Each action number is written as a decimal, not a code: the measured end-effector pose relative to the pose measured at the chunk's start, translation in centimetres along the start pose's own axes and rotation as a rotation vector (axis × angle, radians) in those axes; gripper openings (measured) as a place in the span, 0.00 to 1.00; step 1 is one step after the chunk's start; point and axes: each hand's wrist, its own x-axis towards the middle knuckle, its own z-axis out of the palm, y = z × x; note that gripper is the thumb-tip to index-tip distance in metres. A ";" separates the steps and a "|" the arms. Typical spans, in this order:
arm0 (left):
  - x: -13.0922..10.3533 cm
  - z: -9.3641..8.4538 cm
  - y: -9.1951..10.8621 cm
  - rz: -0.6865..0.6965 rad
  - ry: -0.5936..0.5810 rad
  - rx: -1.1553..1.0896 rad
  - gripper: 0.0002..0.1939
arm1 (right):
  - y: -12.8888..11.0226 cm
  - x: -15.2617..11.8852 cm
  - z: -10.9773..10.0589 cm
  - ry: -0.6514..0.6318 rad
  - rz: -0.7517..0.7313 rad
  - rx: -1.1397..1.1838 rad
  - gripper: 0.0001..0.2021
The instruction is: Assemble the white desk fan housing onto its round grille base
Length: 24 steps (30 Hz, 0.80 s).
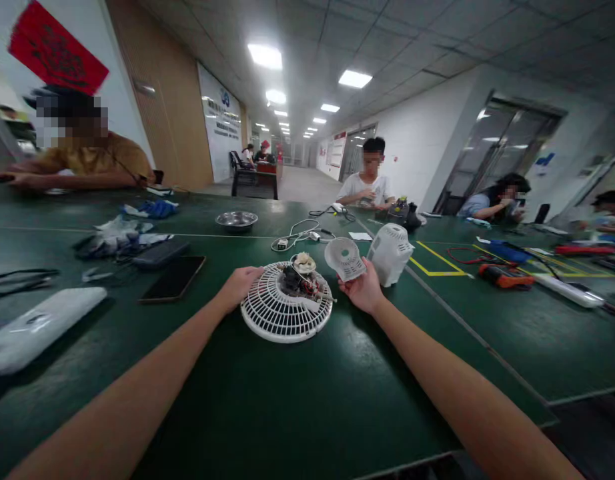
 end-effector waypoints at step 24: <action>-1.1 0.3 1.2 -0.048 -0.044 -0.052 0.28 | 3.0 -3.7 5.5 -0.058 -0.480 -0.418 0.42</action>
